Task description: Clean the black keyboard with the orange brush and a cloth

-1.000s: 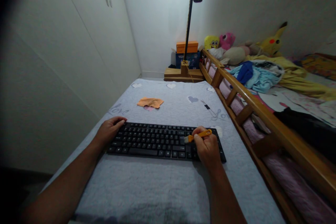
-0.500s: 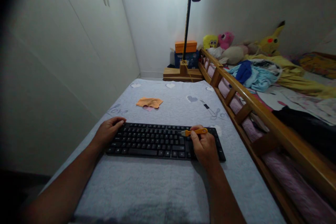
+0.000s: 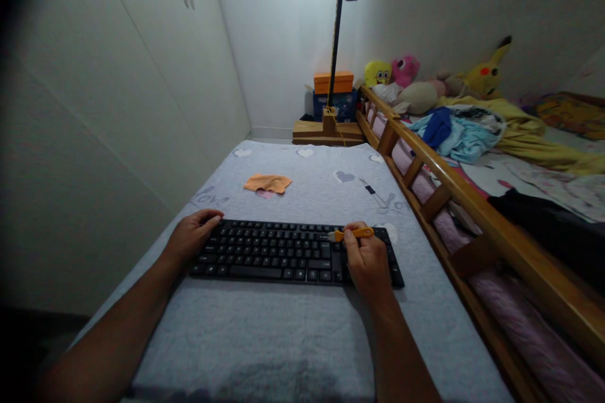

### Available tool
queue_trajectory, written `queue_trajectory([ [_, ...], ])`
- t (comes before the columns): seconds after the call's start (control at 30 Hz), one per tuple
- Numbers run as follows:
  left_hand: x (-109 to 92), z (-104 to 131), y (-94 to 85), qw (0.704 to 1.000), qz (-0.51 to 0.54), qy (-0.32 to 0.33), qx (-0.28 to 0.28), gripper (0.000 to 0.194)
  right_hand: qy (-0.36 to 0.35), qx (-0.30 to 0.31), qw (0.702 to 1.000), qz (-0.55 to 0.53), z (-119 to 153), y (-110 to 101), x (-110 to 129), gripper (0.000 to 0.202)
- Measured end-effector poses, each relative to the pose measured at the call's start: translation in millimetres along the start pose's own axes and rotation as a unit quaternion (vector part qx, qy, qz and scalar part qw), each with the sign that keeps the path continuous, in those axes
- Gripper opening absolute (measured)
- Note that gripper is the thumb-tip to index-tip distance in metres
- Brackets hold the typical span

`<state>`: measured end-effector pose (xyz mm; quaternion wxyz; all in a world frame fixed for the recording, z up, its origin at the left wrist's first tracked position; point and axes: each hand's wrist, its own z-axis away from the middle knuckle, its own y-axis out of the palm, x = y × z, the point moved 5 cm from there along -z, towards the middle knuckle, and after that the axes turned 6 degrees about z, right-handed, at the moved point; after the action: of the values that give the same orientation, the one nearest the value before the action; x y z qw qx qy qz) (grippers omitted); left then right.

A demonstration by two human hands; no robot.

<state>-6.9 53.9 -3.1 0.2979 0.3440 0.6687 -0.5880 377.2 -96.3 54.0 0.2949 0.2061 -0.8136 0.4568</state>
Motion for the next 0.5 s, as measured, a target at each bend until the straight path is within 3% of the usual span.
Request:
queue_trajectory([
  [0.17,-0.4,1.6,-1.5,1.0,-0.018,-0.002,-0.003,0.042,0.009,0.009,1.0,-0.007,1.8,-1.2,-3.5,0.026],
  [0.5,-14.5,5.0,-3.7,0.998,-0.053,-0.024,-0.003,0.041,0.034,-0.03,0.999,-0.008,2.6,-0.5,-7.5,0.027],
])
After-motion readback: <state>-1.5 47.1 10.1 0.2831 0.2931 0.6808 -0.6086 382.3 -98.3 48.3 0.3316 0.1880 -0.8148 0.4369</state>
